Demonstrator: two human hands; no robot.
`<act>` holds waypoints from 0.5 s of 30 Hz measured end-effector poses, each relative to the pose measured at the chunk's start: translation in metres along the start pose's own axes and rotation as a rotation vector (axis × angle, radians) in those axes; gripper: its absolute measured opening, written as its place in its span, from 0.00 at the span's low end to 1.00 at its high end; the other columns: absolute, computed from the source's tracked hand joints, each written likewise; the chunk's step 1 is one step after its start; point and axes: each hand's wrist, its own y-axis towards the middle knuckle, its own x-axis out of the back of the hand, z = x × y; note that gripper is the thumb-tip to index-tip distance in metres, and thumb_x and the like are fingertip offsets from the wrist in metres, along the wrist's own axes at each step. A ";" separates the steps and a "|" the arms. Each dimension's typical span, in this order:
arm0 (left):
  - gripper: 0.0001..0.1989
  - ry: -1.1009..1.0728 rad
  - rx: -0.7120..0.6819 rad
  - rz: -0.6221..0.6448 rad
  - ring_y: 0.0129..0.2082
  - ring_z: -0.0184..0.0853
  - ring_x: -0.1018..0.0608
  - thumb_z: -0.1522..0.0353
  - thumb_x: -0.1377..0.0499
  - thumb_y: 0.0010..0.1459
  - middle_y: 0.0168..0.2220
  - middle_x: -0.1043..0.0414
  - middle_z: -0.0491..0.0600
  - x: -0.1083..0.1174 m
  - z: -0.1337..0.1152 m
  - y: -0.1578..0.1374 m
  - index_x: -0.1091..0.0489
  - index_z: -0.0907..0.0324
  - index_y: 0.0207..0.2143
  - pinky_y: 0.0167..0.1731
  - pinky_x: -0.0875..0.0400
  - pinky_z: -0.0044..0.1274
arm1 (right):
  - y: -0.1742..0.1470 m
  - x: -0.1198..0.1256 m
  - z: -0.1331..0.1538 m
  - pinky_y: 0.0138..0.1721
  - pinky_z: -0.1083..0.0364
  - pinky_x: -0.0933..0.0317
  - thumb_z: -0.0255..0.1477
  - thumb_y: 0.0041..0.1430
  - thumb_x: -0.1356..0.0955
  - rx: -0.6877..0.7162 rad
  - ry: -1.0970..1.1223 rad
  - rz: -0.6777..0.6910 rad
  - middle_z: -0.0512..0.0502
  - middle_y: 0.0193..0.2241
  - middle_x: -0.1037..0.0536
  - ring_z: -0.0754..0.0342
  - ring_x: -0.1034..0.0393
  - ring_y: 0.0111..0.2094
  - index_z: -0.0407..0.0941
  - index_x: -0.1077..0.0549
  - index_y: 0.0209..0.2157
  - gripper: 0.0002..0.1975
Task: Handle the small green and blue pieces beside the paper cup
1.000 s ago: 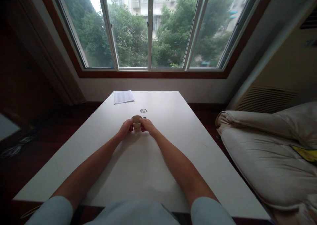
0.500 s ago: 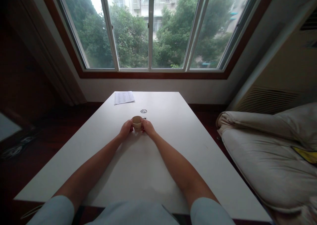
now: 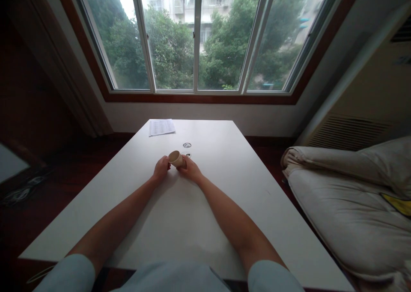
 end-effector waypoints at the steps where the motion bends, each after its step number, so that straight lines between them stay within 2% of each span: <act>1: 0.18 -0.001 -0.002 0.006 0.26 0.33 0.28 0.56 0.54 0.63 0.24 0.30 0.47 0.000 0.001 0.000 0.37 0.57 0.27 0.28 0.34 0.25 | -0.001 0.000 0.002 0.44 0.53 0.37 0.35 0.51 0.28 0.007 -0.032 -0.011 0.45 0.48 0.25 0.49 0.30 0.45 0.48 0.34 0.56 0.30; 6: 0.16 0.027 -0.022 -0.022 0.29 0.33 0.26 0.57 0.52 0.62 0.27 0.27 0.46 0.001 0.010 0.005 0.33 0.57 0.32 0.31 0.33 0.24 | -0.001 0.004 0.003 0.45 0.53 0.38 0.38 0.50 0.27 0.002 -0.100 -0.034 0.45 0.46 0.24 0.49 0.30 0.43 0.48 0.32 0.54 0.29; 10: 0.14 0.097 -0.080 -0.084 0.37 0.36 0.23 0.60 0.49 0.61 0.37 0.23 0.49 0.006 0.018 0.011 0.29 0.56 0.41 0.39 0.31 0.26 | 0.000 0.005 -0.001 0.43 0.54 0.38 0.44 0.52 0.28 -0.012 -0.101 -0.051 0.44 0.44 0.24 0.50 0.31 0.41 0.46 0.31 0.51 0.28; 12: 0.16 0.065 -0.070 -0.106 0.40 0.36 0.23 0.60 0.49 0.62 0.40 0.22 0.50 0.008 0.022 0.014 0.29 0.56 0.46 0.41 0.31 0.27 | 0.000 0.004 -0.002 0.41 0.54 0.38 0.45 0.53 0.29 -0.020 -0.096 -0.051 0.45 0.42 0.24 0.50 0.31 0.39 0.46 0.30 0.50 0.27; 15: 0.21 -0.078 -0.010 -0.095 0.43 0.35 0.22 0.58 0.56 0.65 0.44 0.23 0.53 0.007 0.026 0.020 0.31 0.58 0.50 0.42 0.29 0.26 | 0.001 0.003 -0.002 0.41 0.55 0.39 0.45 0.53 0.29 -0.025 -0.094 -0.051 0.45 0.41 0.24 0.51 0.31 0.38 0.46 0.30 0.50 0.26</act>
